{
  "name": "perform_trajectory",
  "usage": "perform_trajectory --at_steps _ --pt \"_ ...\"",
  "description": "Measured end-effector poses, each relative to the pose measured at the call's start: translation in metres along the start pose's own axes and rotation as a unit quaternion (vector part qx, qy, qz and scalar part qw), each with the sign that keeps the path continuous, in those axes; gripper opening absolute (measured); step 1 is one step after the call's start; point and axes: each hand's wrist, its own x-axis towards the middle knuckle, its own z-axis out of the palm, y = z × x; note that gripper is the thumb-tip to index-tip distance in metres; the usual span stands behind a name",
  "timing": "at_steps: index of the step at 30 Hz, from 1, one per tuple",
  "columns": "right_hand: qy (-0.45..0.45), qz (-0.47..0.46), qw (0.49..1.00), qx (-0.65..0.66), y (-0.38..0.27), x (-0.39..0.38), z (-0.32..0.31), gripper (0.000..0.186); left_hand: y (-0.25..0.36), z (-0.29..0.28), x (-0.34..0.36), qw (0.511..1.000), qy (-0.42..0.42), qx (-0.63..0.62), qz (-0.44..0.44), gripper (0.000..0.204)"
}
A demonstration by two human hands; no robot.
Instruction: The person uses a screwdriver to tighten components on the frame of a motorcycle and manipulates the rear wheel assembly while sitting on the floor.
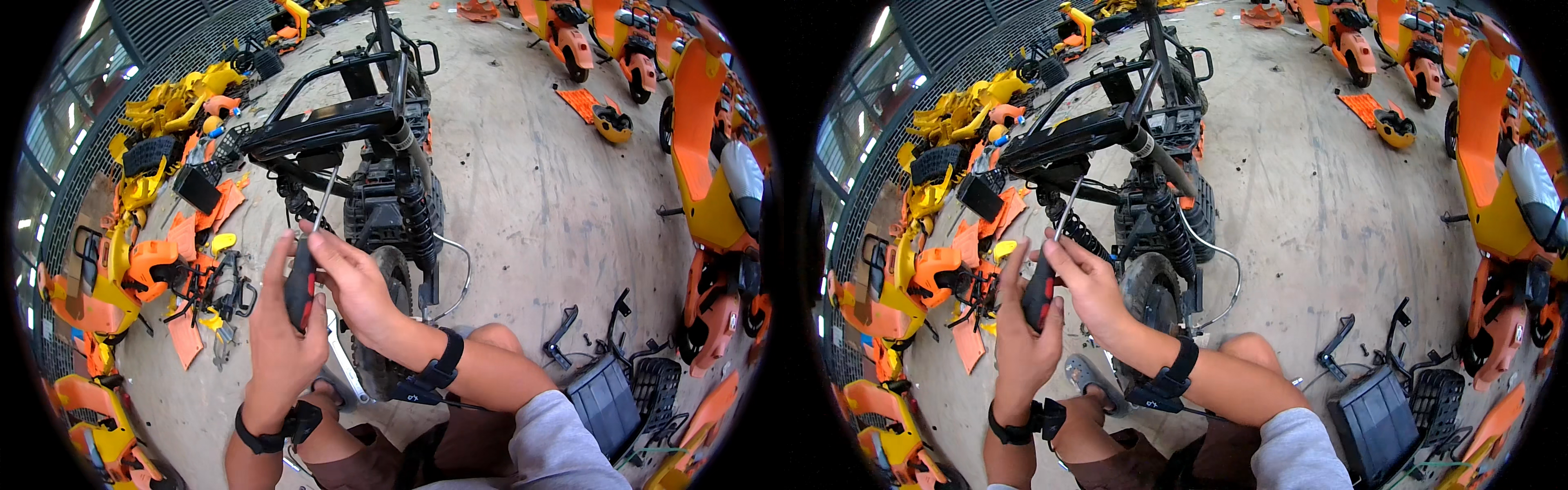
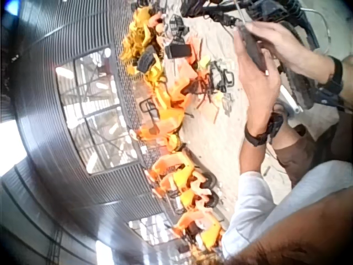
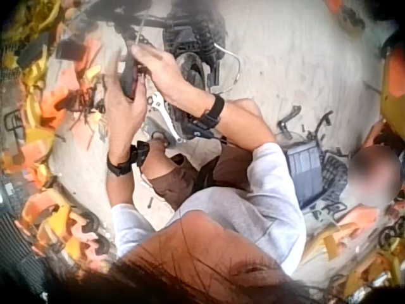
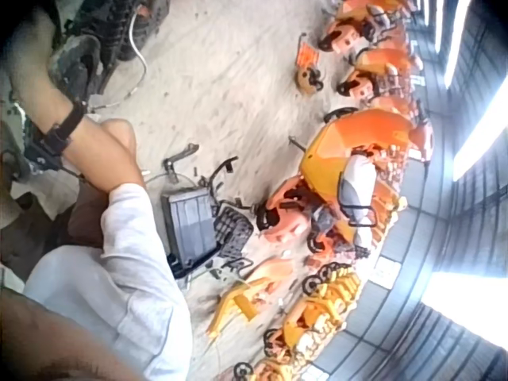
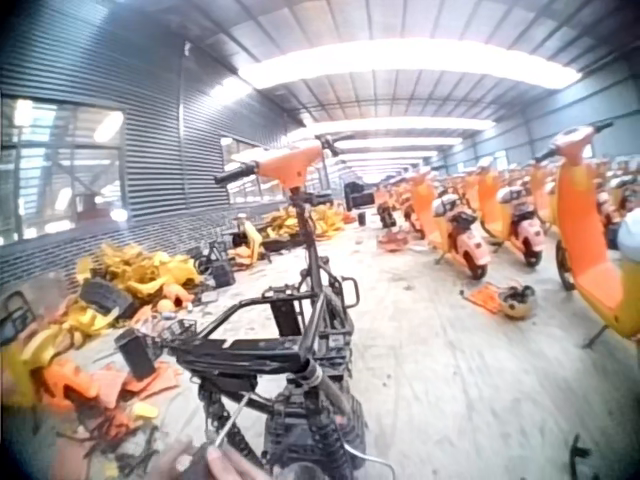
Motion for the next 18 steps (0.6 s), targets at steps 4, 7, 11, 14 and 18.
perform_trajectory --at_steps 4,7,11,14,18 --pt "0.01 0.009 1.0 -0.009 0.01 0.008 -0.007 0.051 -0.014 0.006 -0.004 1.0 0.007 -0.026 0.005 0.071" --pt "-0.029 0.034 0.997 0.06 -0.001 0.004 -0.011 0.047 0.002 -0.004 0.003 0.901 -0.056 -0.348 -0.253 0.073" --pt "-0.021 -0.003 0.997 0.069 0.007 0.005 -0.004 0.045 -0.001 -0.004 0.006 0.956 -0.024 -0.223 -0.19 0.068" --pt "-0.002 -0.026 0.999 0.034 0.013 0.005 -0.006 0.045 0.013 0.0 0.012 0.999 0.02 0.024 -0.016 0.068" --pt "-0.001 -0.015 1.0 0.018 0.002 0.002 -0.004 0.045 0.012 0.002 0.015 0.993 -0.016 0.11 0.039 0.073"
